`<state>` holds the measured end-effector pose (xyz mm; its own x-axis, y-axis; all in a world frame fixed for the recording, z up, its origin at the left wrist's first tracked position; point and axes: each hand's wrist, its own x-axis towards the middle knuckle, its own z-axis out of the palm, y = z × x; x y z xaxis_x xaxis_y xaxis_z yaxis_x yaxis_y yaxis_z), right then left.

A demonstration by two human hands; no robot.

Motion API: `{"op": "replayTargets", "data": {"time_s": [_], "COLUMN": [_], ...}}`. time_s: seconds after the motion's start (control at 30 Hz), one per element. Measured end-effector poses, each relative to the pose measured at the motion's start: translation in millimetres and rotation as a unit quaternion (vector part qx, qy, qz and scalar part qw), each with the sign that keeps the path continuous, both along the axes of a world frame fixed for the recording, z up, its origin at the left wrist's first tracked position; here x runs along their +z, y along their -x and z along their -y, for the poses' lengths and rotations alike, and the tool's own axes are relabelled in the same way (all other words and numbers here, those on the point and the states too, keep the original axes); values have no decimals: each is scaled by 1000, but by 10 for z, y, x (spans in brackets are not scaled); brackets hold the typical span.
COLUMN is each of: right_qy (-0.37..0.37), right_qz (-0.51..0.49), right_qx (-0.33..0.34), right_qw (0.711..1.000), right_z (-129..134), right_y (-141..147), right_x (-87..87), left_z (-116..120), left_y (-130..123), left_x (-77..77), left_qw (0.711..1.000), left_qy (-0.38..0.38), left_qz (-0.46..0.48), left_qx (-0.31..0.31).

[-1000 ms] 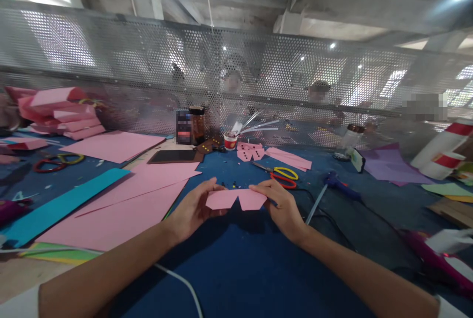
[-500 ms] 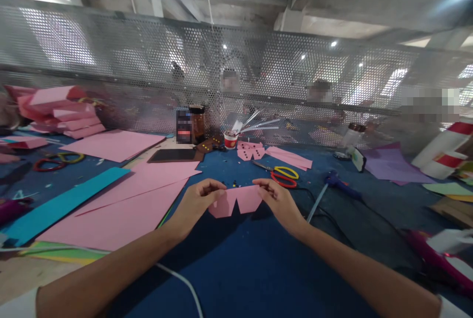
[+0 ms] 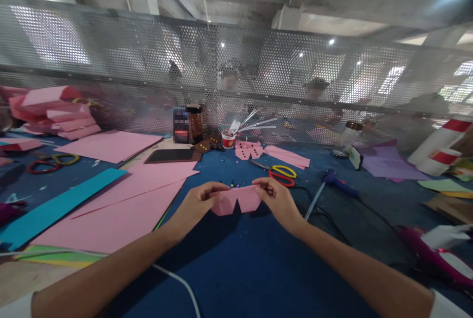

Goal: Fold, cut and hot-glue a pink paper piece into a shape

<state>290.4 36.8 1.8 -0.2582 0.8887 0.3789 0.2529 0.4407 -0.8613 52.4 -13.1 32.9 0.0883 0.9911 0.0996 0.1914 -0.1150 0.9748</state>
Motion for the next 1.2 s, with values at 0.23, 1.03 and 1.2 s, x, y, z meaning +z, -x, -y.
{"op": "replayTargets", "data": {"time_s": [0.23, 1.03, 1.2], "right_qy": [-8, -6, -17], "right_qz": [23, 104, 116], "right_qx": [6, 38, 38], "right_qw": [1000, 994, 992], "right_z": [44, 18, -23], "right_y": [1, -41, -86], "right_x": [23, 290, 333], "left_z": [-41, -35, -38], "left_y": [32, 82, 100], "left_x": [-40, -31, -27], "left_qw": [999, 986, 985], "left_qy": [-29, -112, -131], "left_qz": [-22, -122, -112], "left_qx": [13, -7, -10]}}
